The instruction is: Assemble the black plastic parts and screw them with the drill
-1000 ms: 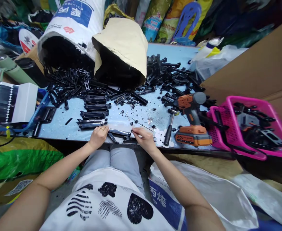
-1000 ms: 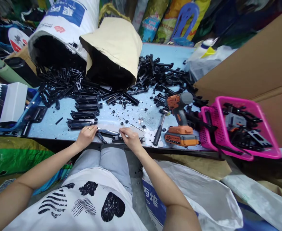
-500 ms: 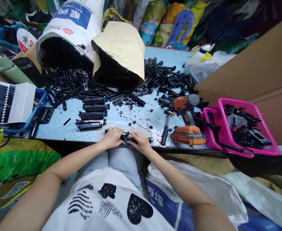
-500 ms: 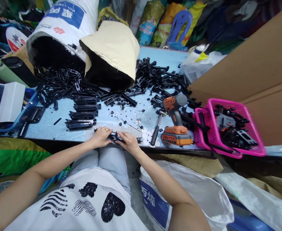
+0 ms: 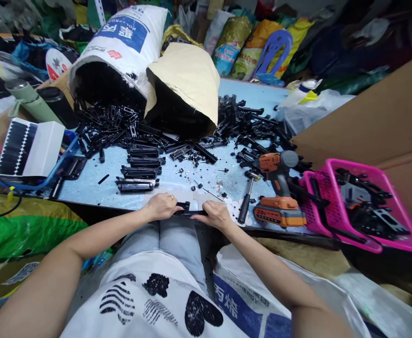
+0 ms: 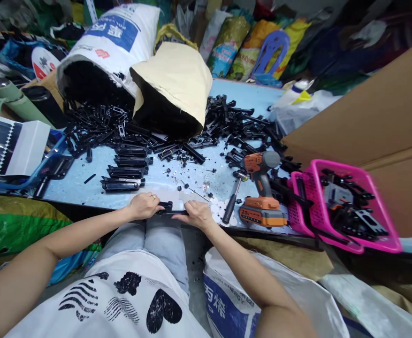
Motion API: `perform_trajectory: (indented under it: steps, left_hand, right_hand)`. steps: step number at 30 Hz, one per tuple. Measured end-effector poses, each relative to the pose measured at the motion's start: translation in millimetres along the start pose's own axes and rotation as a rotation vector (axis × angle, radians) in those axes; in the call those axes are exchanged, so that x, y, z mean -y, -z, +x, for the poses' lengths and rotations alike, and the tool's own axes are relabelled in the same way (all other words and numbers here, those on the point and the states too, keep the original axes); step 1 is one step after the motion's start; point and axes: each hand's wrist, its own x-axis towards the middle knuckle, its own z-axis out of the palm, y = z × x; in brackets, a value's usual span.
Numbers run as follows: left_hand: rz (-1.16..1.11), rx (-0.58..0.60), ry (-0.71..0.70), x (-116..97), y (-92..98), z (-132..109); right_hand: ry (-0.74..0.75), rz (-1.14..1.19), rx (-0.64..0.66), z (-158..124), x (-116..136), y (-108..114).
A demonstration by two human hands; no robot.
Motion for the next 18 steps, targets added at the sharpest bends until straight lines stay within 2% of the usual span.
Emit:
perform_trajectory:
  steps: [4, 7, 9, 11, 14, 17, 18]
  left_hand:
    - [-0.106, -0.166, -0.040, -8.5, 31.8, -22.8]
    - [-0.399, -0.252, -0.142, -29.7, 61.6, -47.6]
    - [-0.606, -0.290, -0.165, -44.9, 76.0, -62.2]
    - [-0.736, -0.341, -0.114, -56.3, 82.7, -73.5]
    - [-0.818, -0.396, -0.020, -65.2, 82.3, -83.2]
    - [-0.855, -0.416, -0.047, -69.5, 80.1, -85.3]
    - [-0.849, -0.435, -0.050, -70.9, 79.9, -84.7]
  right_hand:
    - [0.187, 0.243, -0.061, 11.7, 22.8, 44.9]
    - [0.331, 0.589, -0.060, 22.8, 45.1, 74.8]
    - [0.367, 0.824, -0.074, 30.0, 60.3, 84.0]
    - [0.328, 1.004, -0.132, 36.0, 75.0, 83.6]
    - [0.232, 1.199, -0.208, 40.3, 97.3, 69.6]
    - [0.228, 1.376, -0.201, 40.4, 122.4, 47.4]
    - [0.183, 1.403, -0.221, 41.1, 131.3, 39.2]
